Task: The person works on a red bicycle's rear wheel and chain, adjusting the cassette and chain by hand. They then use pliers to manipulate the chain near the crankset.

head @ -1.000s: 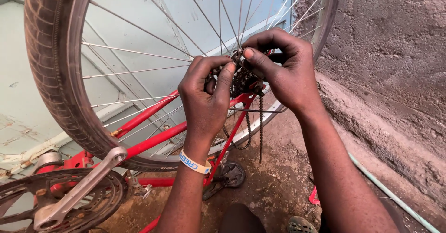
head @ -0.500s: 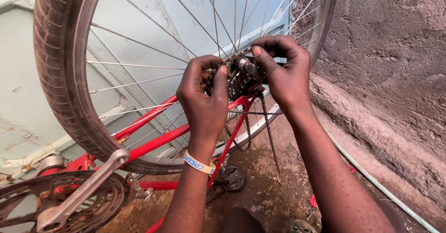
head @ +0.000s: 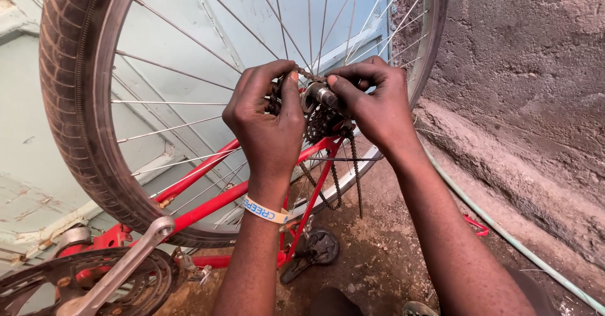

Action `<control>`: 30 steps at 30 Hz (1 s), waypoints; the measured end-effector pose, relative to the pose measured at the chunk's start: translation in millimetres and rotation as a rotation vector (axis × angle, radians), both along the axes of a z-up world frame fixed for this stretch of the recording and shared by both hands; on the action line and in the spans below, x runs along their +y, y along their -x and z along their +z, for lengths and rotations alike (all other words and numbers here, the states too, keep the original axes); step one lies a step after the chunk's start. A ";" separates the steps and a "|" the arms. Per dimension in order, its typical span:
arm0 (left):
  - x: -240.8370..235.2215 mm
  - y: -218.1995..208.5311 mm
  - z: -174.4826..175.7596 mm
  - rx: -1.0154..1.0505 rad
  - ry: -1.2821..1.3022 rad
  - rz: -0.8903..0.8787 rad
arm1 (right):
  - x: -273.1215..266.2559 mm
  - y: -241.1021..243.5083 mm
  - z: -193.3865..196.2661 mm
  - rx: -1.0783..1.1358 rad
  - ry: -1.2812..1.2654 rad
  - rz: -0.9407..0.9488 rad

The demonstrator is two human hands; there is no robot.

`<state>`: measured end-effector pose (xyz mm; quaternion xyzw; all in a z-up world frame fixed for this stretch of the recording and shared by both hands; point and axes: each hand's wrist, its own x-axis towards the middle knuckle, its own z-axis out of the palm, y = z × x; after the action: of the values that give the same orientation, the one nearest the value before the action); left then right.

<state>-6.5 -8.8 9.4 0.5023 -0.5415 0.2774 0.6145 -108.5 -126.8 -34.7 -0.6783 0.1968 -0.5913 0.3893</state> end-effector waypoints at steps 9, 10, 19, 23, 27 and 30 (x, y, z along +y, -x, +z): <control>-7.3 -2.1 0.7 -0.047 -0.019 0.018 | 3.9 13.9 7.8 0.034 0.051 0.086; -7.9 -1.4 0.1 -0.054 -0.038 0.006 | -0.3 12.4 4.2 -0.016 -0.041 0.058; -3.3 -2.8 1.7 -0.134 -0.165 -0.009 | -20.7 20.7 -8.7 0.131 -0.514 0.112; 1.9 -3.1 6.6 -0.204 -0.248 -0.020 | -10.3 22.4 -6.5 0.110 -0.645 0.370; 1.9 -0.8 15.5 -0.246 -0.279 -0.054 | -12.8 29.2 -10.4 0.022 -0.640 0.467; 4.4 -0.3 18.1 -0.257 -0.336 -0.065 | -9.9 30.9 -10.8 0.006 -0.582 0.469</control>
<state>-6.1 -4.4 27.5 0.5406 -0.6698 0.2250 0.4566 -139.4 -136.7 -45.5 -0.5676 0.1974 -0.4032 0.6901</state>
